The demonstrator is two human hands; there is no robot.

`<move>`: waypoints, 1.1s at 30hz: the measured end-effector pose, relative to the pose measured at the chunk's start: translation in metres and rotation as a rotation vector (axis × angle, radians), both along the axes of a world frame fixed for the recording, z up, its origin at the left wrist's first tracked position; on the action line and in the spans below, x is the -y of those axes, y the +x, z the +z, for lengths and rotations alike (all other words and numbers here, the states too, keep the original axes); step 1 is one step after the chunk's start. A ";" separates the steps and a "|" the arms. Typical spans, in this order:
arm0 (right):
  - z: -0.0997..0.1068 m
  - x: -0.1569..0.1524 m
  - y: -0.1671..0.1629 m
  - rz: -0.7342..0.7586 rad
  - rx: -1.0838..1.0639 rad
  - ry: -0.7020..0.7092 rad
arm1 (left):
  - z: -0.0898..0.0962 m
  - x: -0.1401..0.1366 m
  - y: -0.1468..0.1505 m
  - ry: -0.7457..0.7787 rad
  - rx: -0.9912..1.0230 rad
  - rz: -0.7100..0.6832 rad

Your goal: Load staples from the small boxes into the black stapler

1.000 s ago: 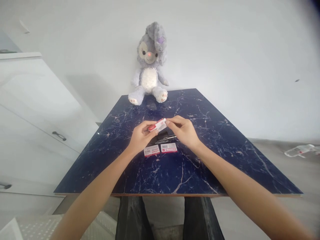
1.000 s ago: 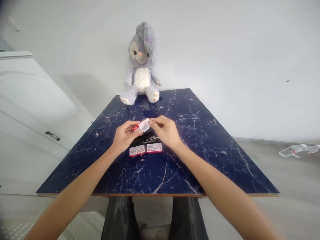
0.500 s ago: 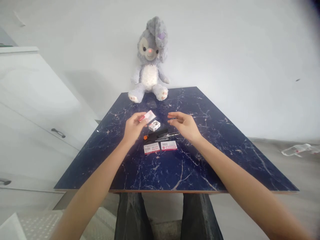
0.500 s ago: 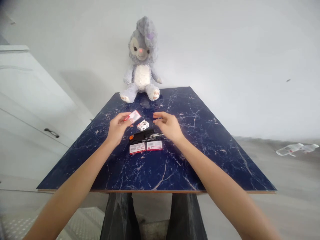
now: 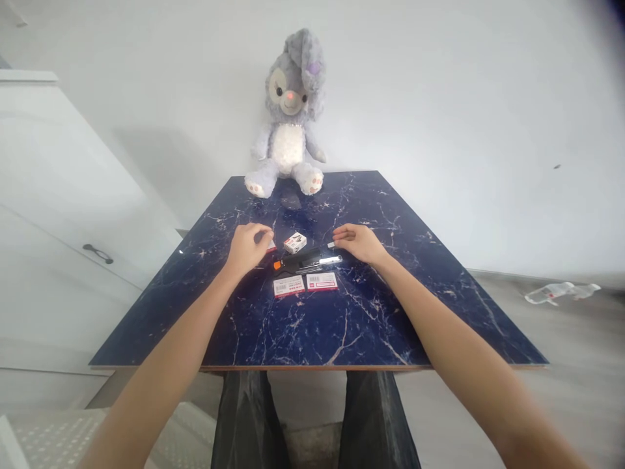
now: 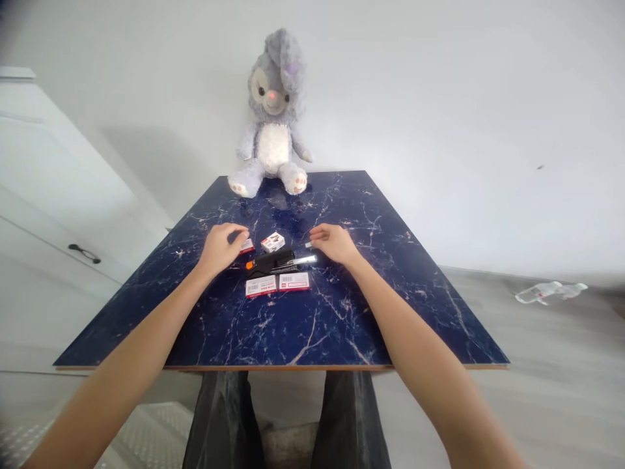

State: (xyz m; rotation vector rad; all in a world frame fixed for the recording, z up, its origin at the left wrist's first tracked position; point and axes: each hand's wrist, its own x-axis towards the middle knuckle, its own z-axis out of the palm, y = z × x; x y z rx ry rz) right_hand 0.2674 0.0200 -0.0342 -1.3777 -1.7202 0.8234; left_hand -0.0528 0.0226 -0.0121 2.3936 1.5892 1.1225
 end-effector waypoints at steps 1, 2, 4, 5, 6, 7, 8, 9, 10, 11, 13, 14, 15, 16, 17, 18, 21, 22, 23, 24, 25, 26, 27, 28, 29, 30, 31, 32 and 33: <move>0.002 0.001 0.001 0.016 0.035 0.013 | 0.002 0.005 0.004 -0.014 0.009 -0.061; 0.004 0.001 0.002 0.033 0.085 0.024 | 0.005 0.009 0.008 -0.046 0.003 -0.145; 0.008 0.003 0.005 0.065 0.218 0.049 | 0.009 0.017 0.013 -0.132 -0.020 -0.317; 0.009 0.003 0.006 0.079 0.289 0.066 | 0.010 0.020 0.014 -0.170 -0.024 -0.379; 0.010 0.004 0.006 0.088 0.350 0.084 | 0.011 0.022 0.015 -0.200 -0.018 -0.419; 0.011 0.004 0.007 0.095 0.398 0.102 | 0.012 0.022 0.015 -0.227 -0.002 -0.440; 0.011 0.004 0.008 0.101 0.435 0.122 | 0.012 0.023 0.014 -0.256 0.017 -0.455; 0.011 0.003 0.008 0.106 0.468 0.149 | 0.013 0.022 0.014 -0.287 0.031 -0.467; 0.010 0.003 0.009 0.110 0.501 0.181 | 0.013 0.022 0.013 -0.315 0.040 -0.478; 0.009 0.002 0.010 0.113 0.539 0.213 | 0.013 0.021 0.012 -0.337 0.044 -0.484; 0.007 0.000 0.012 0.112 0.619 0.263 | 0.013 0.020 0.012 -0.353 0.047 -0.479; 0.006 -0.001 0.013 0.110 0.648 0.273 | 0.013 0.020 0.013 -0.348 0.046 -0.471; 0.005 -0.002 0.014 0.112 0.665 0.272 | 0.013 0.021 0.013 -0.341 0.048 -0.463; 0.004 -0.003 0.015 0.118 0.671 0.267 | 0.013 0.021 0.014 -0.336 0.054 -0.458; 0.004 -0.003 0.015 0.125 0.670 0.264 | 0.012 0.021 0.015 -0.336 0.060 -0.457; 0.005 -0.003 0.016 0.128 0.663 0.266 | 0.012 0.022 0.015 -0.338 0.069 -0.457; 0.012 0.002 0.013 0.114 0.587 0.279 | 0.007 0.021 0.016 -0.302 0.107 -0.431; 0.015 0.004 0.010 0.115 0.545 0.282 | 0.005 0.021 0.016 -0.276 0.121 -0.410; 0.019 0.007 0.007 0.126 0.502 0.287 | 0.002 0.020 0.017 -0.251 0.139 -0.385; 0.022 0.010 0.003 0.150 0.466 0.293 | 0.000 0.019 0.017 -0.232 0.159 -0.360; 0.025 0.013 -0.001 0.186 0.445 0.303 | -0.003 0.018 0.017 -0.225 0.180 -0.342; 0.026 0.016 -0.005 0.231 0.444 0.314 | -0.006 0.017 0.017 -0.229 0.201 -0.331; 0.027 0.019 -0.009 0.278 0.463 0.325 | -0.008 0.016 0.017 -0.238 0.217 -0.325; 0.027 0.021 -0.013 0.319 0.494 0.335 | -0.009 0.015 0.017 -0.247 0.226 -0.324; 0.026 0.023 -0.016 0.350 0.532 0.342 | -0.010 0.015 0.017 -0.253 0.228 -0.326; 0.025 0.024 -0.019 0.369 0.568 0.346 | -0.010 0.015 0.017 -0.253 0.225 -0.327; 0.024 0.025 -0.020 0.378 0.595 0.351 | -0.009 0.015 0.018 -0.247 0.218 -0.326; 0.024 0.026 -0.021 0.376 0.608 0.356 | -0.009 0.016 0.018 -0.238 0.210 -0.326; 0.024 0.026 -0.022 0.371 0.608 0.359 | -0.008 0.016 0.018 -0.228 0.204 -0.325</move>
